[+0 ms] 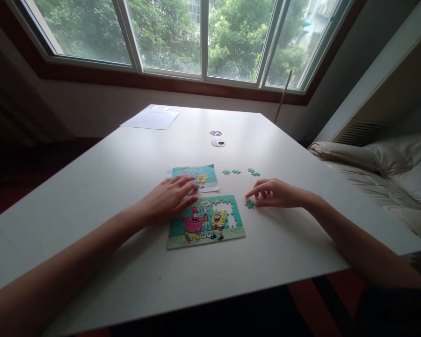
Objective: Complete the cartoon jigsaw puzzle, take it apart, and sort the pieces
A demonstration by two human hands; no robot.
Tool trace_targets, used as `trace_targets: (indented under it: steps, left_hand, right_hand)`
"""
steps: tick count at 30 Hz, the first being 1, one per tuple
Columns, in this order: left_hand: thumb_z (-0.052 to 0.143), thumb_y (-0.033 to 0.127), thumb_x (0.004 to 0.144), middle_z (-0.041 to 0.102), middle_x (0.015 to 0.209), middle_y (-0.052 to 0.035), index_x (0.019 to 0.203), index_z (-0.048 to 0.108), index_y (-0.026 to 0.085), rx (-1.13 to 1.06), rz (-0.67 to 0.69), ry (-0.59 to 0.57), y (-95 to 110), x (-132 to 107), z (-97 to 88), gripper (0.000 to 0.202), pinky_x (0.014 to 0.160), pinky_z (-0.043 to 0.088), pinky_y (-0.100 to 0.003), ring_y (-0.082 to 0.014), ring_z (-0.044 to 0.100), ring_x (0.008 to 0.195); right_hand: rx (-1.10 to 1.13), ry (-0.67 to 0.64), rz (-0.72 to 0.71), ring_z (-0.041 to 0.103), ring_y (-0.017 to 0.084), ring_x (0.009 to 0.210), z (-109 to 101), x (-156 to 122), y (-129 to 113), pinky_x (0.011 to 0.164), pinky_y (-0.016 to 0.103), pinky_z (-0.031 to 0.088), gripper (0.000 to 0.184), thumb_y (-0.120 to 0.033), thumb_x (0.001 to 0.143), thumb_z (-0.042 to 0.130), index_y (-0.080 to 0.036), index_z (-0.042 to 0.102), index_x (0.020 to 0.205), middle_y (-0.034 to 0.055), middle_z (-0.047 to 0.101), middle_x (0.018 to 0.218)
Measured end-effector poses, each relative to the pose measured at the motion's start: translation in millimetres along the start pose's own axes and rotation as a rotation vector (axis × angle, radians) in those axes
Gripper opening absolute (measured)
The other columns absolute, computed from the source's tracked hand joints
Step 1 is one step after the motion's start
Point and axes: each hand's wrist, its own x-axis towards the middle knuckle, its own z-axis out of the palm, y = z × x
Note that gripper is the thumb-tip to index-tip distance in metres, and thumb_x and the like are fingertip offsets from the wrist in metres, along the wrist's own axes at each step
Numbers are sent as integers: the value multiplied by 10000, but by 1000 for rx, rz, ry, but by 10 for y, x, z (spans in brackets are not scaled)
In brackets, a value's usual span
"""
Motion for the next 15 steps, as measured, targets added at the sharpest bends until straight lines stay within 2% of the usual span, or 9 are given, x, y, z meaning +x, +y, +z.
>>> trace_targets:
  steps: [6,10,15]
  left_hand:
    - [217,484,882,375,1314,-70,1225,383,225,-30,-20,36,-15,33,35,461,947,303,-415,-237,325,1198]
    - [204,512,873,334,1349,-64,1299,297,280,-13,-37,-9,-40,62,53,494,953,277,-448,-260,289,1222]
    - [177,534,866,315,1362,-48,1300,301,313,-9,-55,-54,-51,74,64,502,962,254,-461,-273,267,1233]
  right_hand:
    - [26,-2,-1,506,66,617,43,21,1,552,178,431,305,-350,750,570,-220,626,1021,34,544,812]
    - [41,-5,-23,501,67,620,48,32,-29,545,173,427,302,-339,761,556,-221,619,1032,36,542,821]
    - [46,-38,-29,481,60,612,37,47,-73,542,171,421,282,-320,780,524,-208,615,1022,36,531,840]
